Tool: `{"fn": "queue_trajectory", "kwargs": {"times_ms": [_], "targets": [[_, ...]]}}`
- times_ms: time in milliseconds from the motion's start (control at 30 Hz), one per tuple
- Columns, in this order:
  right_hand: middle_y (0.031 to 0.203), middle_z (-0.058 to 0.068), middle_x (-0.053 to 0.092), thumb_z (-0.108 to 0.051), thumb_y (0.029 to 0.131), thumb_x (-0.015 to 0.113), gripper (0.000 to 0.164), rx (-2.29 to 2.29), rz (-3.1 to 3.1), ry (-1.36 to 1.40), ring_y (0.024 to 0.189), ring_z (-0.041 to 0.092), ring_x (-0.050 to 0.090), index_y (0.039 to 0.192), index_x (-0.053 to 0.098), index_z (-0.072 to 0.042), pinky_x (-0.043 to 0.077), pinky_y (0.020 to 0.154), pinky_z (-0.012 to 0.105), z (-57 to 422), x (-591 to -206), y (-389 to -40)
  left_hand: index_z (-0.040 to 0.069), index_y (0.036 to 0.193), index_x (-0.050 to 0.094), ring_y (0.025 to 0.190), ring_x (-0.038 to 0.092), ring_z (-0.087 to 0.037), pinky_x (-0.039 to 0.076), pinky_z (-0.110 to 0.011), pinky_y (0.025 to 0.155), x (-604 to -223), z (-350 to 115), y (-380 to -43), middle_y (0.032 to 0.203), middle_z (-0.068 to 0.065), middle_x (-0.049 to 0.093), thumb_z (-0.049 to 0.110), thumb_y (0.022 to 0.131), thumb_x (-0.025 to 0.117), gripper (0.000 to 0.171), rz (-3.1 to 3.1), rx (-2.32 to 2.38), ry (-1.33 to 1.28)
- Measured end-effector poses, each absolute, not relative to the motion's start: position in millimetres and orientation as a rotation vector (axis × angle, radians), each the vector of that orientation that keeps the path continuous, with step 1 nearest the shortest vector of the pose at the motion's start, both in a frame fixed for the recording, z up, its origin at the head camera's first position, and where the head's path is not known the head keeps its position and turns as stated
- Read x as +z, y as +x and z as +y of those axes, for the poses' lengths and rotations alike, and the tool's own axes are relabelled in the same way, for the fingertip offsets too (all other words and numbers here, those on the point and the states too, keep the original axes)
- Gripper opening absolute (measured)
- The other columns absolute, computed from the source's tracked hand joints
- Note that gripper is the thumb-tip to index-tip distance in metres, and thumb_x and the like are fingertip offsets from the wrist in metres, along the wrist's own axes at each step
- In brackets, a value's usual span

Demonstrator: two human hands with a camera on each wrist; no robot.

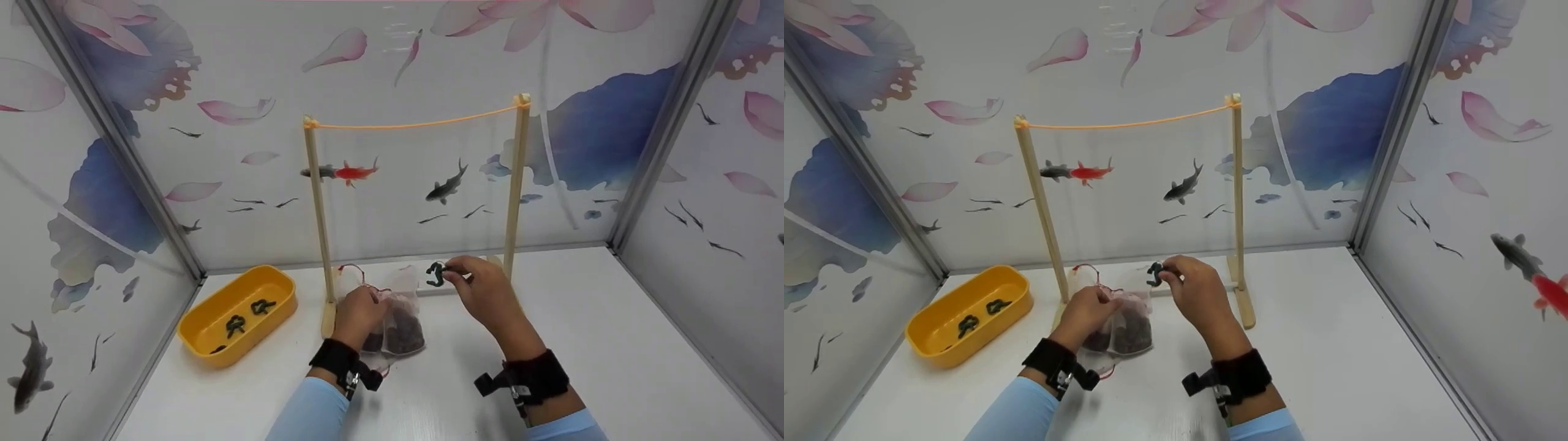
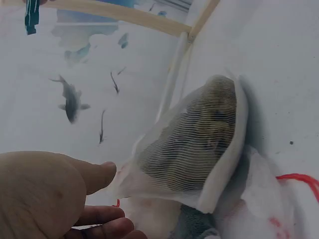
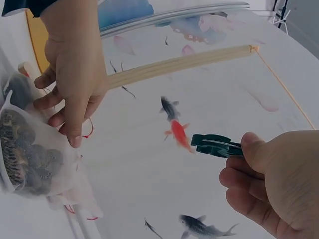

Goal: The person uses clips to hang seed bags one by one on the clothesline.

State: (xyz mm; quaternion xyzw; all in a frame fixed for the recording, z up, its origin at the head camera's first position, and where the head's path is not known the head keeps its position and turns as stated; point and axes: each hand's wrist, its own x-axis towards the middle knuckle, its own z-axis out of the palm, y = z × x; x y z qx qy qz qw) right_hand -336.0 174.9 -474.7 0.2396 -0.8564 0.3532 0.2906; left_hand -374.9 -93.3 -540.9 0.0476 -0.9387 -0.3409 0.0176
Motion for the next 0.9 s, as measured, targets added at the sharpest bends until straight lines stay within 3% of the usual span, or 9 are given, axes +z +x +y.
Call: {"fn": "queue_trajectory", "kwargs": {"times_ms": [100, 200, 333, 433, 567, 733, 900], "targets": [[0.099, 0.005, 0.085, -0.014, 0.103, 0.084, 0.010, 0.966, -2.305, 0.604, 0.088, 0.021, 0.078, 0.110, 0.081, -0.008, 0.067, 0.075, 0.039, 176, -478, -339, 0.017, 0.073, 0.056, 0.068, 0.049, -0.018, 0.034, -0.034, 0.060, -546, -92, -380, 0.072, 0.004, 0.049, 0.032, 0.103, 0.082, 0.042, -2.921, -1.071, 0.122], [0.095, 0.003, 0.085, -0.014, 0.103, 0.083, 0.006, 0.986, -2.324, 0.582, 0.084, 0.017, 0.077, 0.107, 0.081, -0.008, 0.066, 0.075, 0.037, 177, -480, -341, 0.018, 0.075, 0.054, 0.070, 0.047, -0.018, 0.032, -0.036, 0.063, -545, -90, -380, 0.075, 0.004, 0.046, 0.026, 0.103, 0.079, 0.039, -2.912, -1.105, 0.091], [0.094, 0.002, 0.085, -0.015, 0.104, 0.083, 0.008, 1.049, -2.317, 0.552, 0.084, 0.018, 0.079, 0.108, 0.082, -0.008, 0.065, 0.075, 0.034, 181, -479, -343, 0.016, 0.097, 0.071, 0.085, 0.062, -0.018, 0.047, -0.037, 0.074, -538, -87, -371, 0.094, 0.002, 0.068, 0.028, 0.108, 0.075, 0.017, -2.860, -1.236, 0.015], [0.094, 0.002, 0.085, -0.016, 0.104, 0.083, 0.010, 1.131, -2.287, 0.516, 0.085, 0.018, 0.079, 0.110, 0.083, -0.008, 0.062, 0.073, 0.029, 183, -477, -344, 0.016, 0.114, 0.076, 0.096, 0.068, -0.019, 0.056, -0.038, 0.081, -527, -85, -362, 0.111, -0.003, 0.075, 0.031, 0.112, 0.072, 0.016, -2.778, -1.377, -0.061], [0.092, 0.003, 0.085, -0.016, 0.105, 0.083, 0.010, 1.205, -2.224, 0.474, 0.082, 0.017, 0.078, 0.109, 0.085, -0.007, 0.057, 0.069, 0.020, 186, -469, -346, 0.016, 0.113, 0.078, 0.089, 0.070, -0.018, 0.058, -0.034, 0.073, -504, -82, -357, 0.106, -0.004, 0.073, 0.030, 0.113, 0.073, 0.015, -2.643, -1.509, -0.124], [0.093, 0.007, 0.086, -0.014, 0.105, 0.082, 0.013, 1.172, -2.131, 0.515, 0.080, 0.018, 0.077, 0.112, 0.086, -0.004, 0.052, 0.067, 0.014, 186, -430, -358, 0.011, 0.109, 0.080, 0.085, 0.068, -0.016, 0.056, -0.031, 0.070, -456, -84, -367, 0.103, -0.006, 0.075, 0.023, 0.113, 0.073, 0.015, -2.450, -1.431, -0.231], [0.096, 0.012, 0.086, -0.015, 0.109, 0.078, 0.018, 1.064, -2.044, 0.624, 0.080, 0.026, 0.078, 0.116, 0.084, 0.000, 0.048, 0.067, 0.009, 178, -358, -372, 0.004, 0.111, 0.080, 0.084, 0.069, -0.022, 0.059, -0.037, 0.070, -393, -90, -389, 0.105, -0.013, 0.077, 0.017, 0.113, 0.071, 0.016, -2.315, -1.283, -0.318]]}}
